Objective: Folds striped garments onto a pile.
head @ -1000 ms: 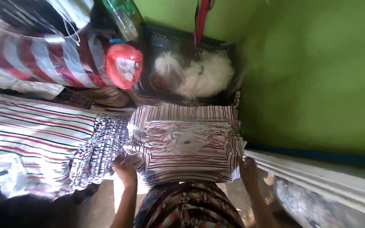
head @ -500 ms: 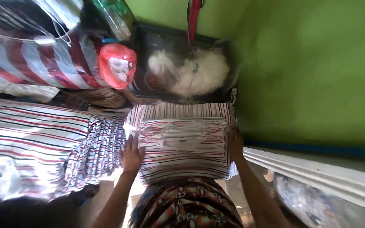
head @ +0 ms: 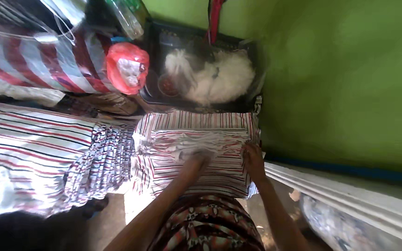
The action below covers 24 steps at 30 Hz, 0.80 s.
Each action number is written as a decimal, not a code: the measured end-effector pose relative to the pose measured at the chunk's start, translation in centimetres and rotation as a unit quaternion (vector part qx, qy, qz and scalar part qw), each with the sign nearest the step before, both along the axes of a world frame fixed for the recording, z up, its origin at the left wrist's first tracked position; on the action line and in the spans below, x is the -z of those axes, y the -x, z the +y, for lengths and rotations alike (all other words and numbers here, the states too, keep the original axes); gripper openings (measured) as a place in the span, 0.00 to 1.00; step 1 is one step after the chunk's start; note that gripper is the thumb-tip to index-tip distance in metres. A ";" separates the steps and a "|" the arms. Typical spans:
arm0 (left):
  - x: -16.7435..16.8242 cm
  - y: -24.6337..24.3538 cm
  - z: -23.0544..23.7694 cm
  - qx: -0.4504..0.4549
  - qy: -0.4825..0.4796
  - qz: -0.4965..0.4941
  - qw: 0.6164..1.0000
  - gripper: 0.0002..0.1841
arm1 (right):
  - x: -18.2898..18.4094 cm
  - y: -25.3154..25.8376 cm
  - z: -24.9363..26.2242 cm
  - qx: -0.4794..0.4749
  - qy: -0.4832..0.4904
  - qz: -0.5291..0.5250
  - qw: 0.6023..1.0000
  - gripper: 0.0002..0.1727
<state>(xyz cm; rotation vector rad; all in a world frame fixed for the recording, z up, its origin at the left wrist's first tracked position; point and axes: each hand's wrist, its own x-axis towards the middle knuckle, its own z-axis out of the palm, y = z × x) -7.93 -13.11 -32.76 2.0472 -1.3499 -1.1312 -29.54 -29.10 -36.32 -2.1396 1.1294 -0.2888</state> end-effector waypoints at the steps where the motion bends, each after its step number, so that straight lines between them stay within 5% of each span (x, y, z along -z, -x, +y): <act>1: -0.1 0.4 -1.9 -0.001 -0.062 0.037 0.997 0.23 | 0.0 0.1 -0.2 -0.003 -0.005 -0.004 1.000 0.18; 3: 0.3 1.4 -4.6 -0.065 -0.136 0.099 0.984 0.27 | 0.0 0.3 -0.6 -0.015 -0.006 0.001 1.000 0.17; 7: 0.3 2.6 -6.3 -0.179 -0.129 0.184 0.958 0.19 | 0.4 0.4 -1.3 -0.013 -0.009 0.031 0.999 0.18; 14: -0.8 1.4 -3.7 -0.123 -0.064 0.182 0.974 0.14 | -4.4 1.3 -1.9 -0.020 -0.045 0.099 0.994 0.16; 19: -0.2 2.2 -2.6 -0.106 -0.081 0.170 0.976 0.15 | -3.1 1.2 -0.5 -0.033 0.053 0.101 0.993 0.17; 24: -0.5 2.8 -2.5 -0.070 -0.056 0.136 0.987 0.16 | -2.1 -1.7 3.7 -0.143 0.132 -0.020 0.981 0.18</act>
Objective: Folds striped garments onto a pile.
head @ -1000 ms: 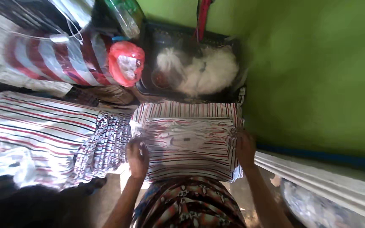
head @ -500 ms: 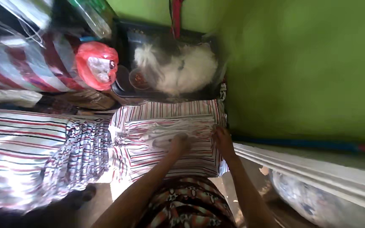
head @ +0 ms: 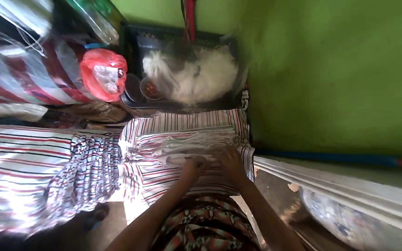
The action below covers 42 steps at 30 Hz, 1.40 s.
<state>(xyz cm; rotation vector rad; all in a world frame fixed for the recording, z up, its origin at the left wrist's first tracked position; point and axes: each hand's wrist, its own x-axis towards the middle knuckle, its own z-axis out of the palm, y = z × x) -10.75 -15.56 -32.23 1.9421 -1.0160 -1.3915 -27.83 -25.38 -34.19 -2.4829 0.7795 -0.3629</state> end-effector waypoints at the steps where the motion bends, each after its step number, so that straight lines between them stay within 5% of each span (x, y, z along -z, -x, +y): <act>1: -0.2 0.1 0.1 0.018 0.014 -0.018 1.000 0.16 | 0.2 -0.4 0.1 -0.012 0.000 -0.014 1.000 0.17; 4: -1.2 0.4 0.2 0.020 0.055 -0.096 0.994 0.18 | -0.4 -1.3 -0.1 -0.048 -0.025 -0.010 0.998 0.13; 9: -2.3 -0.7 -2.2 0.021 -0.016 -0.264 0.964 0.19 | -0.9 -2.1 -0.9 -0.018 -0.108 0.038 0.993 0.15; 20: -0.4 -2.5 -0.9 0.074 0.112 -0.184 0.974 0.15 | -0.5 -3.7 -1.0 -0.034 -0.096 -0.015 0.995 0.17; 23: -1.1 -3.2 1.8 -0.006 0.157 -0.207 0.966 0.15 | -1.1 -3.6 -1.2 -0.051 -0.117 0.020 0.992 0.16; 27: -0.2 -6.4 8.2 -0.178 0.211 -0.318 0.907 0.12 | -0.5 -3.4 -1.0 -0.019 -0.101 -0.002 0.995 0.13; 34: 2.2 -7.3 10.2 -0.068 0.095 -0.453 0.884 0.23 | 0.7 -2.8 -0.6 -0.045 -0.061 -0.039 0.996 0.11; 42: 1.7 -7.7 11.1 -0.015 0.158 -0.424 0.892 0.12 | 1.3 -1.5 0.0 -0.056 -0.037 -0.018 0.998 0.11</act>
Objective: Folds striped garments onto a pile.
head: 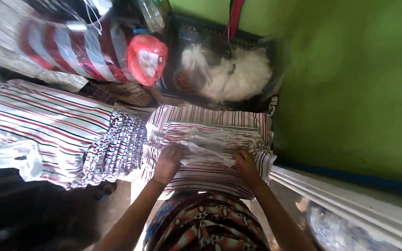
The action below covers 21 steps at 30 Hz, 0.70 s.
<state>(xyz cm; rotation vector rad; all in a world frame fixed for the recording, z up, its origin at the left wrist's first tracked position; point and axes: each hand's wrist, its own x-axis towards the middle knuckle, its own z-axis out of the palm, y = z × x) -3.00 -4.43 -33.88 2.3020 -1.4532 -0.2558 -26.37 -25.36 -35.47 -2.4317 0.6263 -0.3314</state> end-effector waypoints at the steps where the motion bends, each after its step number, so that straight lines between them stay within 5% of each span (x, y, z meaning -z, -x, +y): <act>1: 0.0 -0.2 0.4 -0.008 0.002 0.022 1.000 0.11 | -0.1 0.0 0.0 -0.001 -0.004 0.008 1.000 0.11; 6: -1.0 -0.5 0.2 -0.121 -0.032 0.081 0.989 0.22 | -0.6 0.0 -0.2 -0.011 -0.012 0.027 1.000 0.12; 10: -1.2 -1.1 -1.6 -0.123 -0.070 0.091 0.986 0.25 | -0.3 0.2 -0.5 -0.008 0.014 0.010 1.000 0.12; 17: -0.4 -0.8 -1.0 -0.089 0.006 0.063 0.994 0.14 | -0.2 0.9 0.2 0.016 0.015 0.011 1.000 0.11; 21: 0.5 -1.0 0.6 -0.011 0.063 -0.006 0.998 0.12 | -1.8 -0.8 -0.5 0.017 -0.053 0.129 0.990 0.22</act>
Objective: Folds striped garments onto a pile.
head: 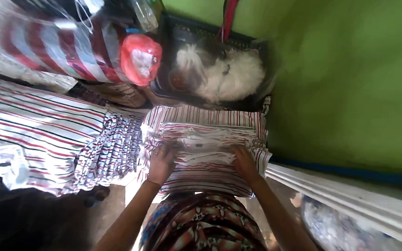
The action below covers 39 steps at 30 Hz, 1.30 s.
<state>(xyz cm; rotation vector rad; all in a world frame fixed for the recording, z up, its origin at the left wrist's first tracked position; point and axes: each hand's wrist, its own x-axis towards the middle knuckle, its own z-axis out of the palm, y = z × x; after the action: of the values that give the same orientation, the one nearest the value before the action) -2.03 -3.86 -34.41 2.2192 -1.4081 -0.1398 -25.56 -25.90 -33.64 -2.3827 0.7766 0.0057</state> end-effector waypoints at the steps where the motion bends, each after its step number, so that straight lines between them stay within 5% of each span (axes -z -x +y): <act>1: 0.0 -0.3 0.1 0.022 0.000 -0.008 1.000 0.12 | -0.3 -0.9 -0.4 -0.007 -0.012 0.022 1.000 0.23; 4: -0.5 -1.2 -0.2 0.063 -0.018 0.005 0.998 0.13 | -0.3 -3.4 -1.2 -0.030 -0.032 0.059 0.997 0.22; 10: -1.5 -1.3 -1.9 -0.067 -0.134 0.068 0.986 0.26 | 0.9 -4.6 -1.2 -0.028 -0.014 0.065 0.997 0.20; 19: 0.6 -1.2 -2.0 -0.053 -0.066 0.047 0.995 0.19 | 2.5 -0.9 1.3 -0.032 0.087 -0.109 0.990 0.16; 23: 0.1 -1.2 -2.1 -0.064 -0.116 0.052 0.990 0.24 | 2.1 0.1 1.9 -0.057 0.044 -0.080 0.994 0.13; 31: 0.0 -2.2 -1.9 0.084 -0.031 -0.021 0.996 0.14 | -5.2 -1.6 -0.9 -0.060 -0.029 0.146 0.987 0.20; 36: -0.5 -2.3 -2.7 0.045 -0.110 0.019 0.993 0.19 | -1.1 -3.5 -2.5 -0.063 -0.041 0.117 0.990 0.23; 39: -0.8 -2.2 -2.8 0.069 -0.079 0.028 0.994 0.17 | 0.9 -3.8 -2.5 -0.051 -0.037 0.109 0.992 0.24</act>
<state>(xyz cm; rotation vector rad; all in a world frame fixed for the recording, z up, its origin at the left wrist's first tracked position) 0.17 -6.67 -33.59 2.2222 -1.5679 -0.3712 -21.74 -28.40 -34.57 -2.3738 0.7396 0.3367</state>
